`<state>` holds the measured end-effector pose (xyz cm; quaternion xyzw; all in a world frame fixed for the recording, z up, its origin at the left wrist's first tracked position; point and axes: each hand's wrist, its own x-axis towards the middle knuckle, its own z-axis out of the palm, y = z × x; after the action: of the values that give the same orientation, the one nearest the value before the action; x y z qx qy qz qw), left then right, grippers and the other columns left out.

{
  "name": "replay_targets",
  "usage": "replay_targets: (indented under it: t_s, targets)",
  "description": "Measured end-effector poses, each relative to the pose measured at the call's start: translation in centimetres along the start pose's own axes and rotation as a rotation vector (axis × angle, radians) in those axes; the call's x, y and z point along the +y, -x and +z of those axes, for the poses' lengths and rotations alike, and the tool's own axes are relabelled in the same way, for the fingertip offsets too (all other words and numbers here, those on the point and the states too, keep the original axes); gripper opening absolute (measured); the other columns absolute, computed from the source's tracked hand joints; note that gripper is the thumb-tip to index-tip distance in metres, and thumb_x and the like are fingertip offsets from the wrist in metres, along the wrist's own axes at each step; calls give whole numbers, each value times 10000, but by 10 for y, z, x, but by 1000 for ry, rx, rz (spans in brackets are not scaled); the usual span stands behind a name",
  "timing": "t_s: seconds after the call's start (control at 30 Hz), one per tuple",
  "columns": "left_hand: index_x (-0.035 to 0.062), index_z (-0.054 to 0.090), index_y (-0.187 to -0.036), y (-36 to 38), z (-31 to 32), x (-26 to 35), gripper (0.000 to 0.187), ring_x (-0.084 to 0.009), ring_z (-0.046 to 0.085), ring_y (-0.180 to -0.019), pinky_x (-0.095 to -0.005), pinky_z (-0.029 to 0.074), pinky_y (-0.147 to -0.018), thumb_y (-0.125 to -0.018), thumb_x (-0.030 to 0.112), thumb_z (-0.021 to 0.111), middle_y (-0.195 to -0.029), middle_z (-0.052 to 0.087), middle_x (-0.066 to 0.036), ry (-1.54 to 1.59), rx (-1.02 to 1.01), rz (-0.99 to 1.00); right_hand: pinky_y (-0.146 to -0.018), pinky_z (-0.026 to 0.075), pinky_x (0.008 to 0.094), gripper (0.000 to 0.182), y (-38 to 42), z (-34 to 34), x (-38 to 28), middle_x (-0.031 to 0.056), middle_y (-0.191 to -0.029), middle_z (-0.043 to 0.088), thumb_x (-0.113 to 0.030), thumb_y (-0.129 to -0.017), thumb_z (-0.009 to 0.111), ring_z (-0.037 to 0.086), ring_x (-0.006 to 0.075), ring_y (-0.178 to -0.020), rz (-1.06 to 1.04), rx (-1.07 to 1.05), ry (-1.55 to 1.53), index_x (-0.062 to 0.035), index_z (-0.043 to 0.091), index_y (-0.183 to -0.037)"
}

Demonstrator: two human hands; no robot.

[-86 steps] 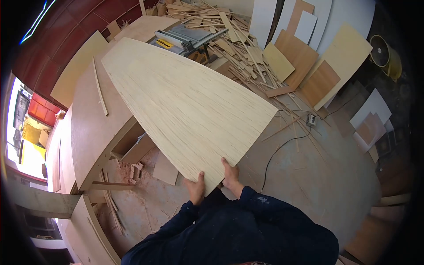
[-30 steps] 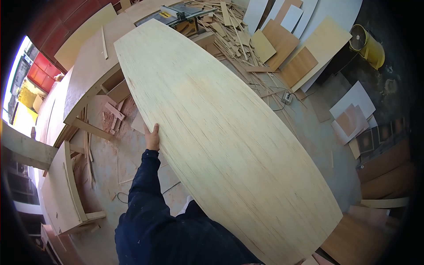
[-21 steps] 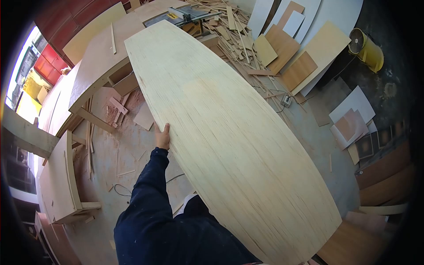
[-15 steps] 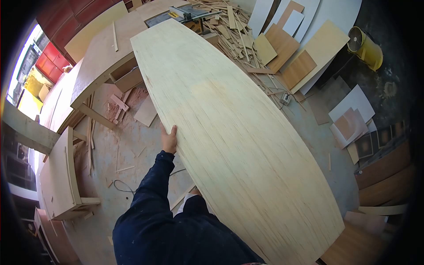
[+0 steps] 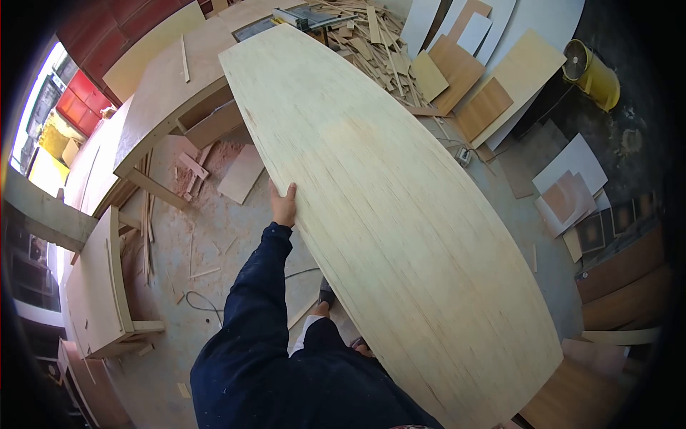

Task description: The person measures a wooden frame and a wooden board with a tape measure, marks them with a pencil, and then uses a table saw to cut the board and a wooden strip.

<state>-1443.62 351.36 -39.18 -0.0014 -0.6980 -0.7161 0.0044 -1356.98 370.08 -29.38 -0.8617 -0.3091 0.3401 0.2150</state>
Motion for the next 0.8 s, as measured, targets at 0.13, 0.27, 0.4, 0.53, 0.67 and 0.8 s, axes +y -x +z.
replay_targets:
  t_s: [0.13, 0.27, 0.4, 0.53, 0.67, 0.8]
  targets:
    - [55, 223, -1456, -17, 10, 1, 662, -271, 542, -1117, -355, 496, -904, -903, 20, 585, -1311, 476, -185, 8, -13, 16, -1032, 384, 421, 881, 40, 11, -43, 269, -1324, 490, -632, -925, 389, 484, 376, -1191, 47, -14, 37, 165, 417, -1299]
    - [37, 208, -1455, -10, 16, 6, 680, -275, 537, -1124, -359, 494, -908, -900, 37, 600, -1313, 468, -192, -43, 13, 13, -1041, 375, 419, 886, 20, 6, -44, 264, -1343, 474, -638, -927, 372, 468, 376, -1210, 27, -9, 97, 158, 402, -1316]
    - [35, 167, -1468, -6, 22, 19, 714, -282, 530, -1136, -365, 491, -916, -902, 49, 602, -1323, 455, -203, -33, 18, -52, -1056, 360, 413, 881, 9, 2, -41, 251, -1355, 468, -637, -934, 354, 456, 365, -1224, -14, -92, 29, 145, 383, -1339]
    - [41, 119, -1481, -21, 8, 6, 745, -290, 539, -1125, -371, 495, -914, -909, 59, 595, -1326, 451, -209, 21, -38, -25, -1072, 339, 404, 833, 19, 2, -39, 234, -1385, 445, -609, -954, 337, 435, 351, -1245, 14, -117, 6, 112, 369, -1368]
    - [41, 98, -1486, -30, -4, 0, 771, -286, 536, -1130, -369, 484, -920, -906, 68, 604, -1347, 441, -211, 47, -50, -82, -1075, 335, 400, 793, -14, 0, 19, 227, -1398, 434, -589, -967, 323, 428, 351, -1251, -257, -122, -16, 86, 370, -1381]
    - [40, 100, -1488, -31, -6, -1, 797, -281, 518, -1154, -363, 464, -939, -891, 68, 627, -1357, 435, -210, 22, -68, -54, -1088, 314, 392, 780, -40, -10, 46, 218, -1419, 413, -574, -975, 314, 401, 339, -1278, -1250, -457, 27, 82, 345, -1396]
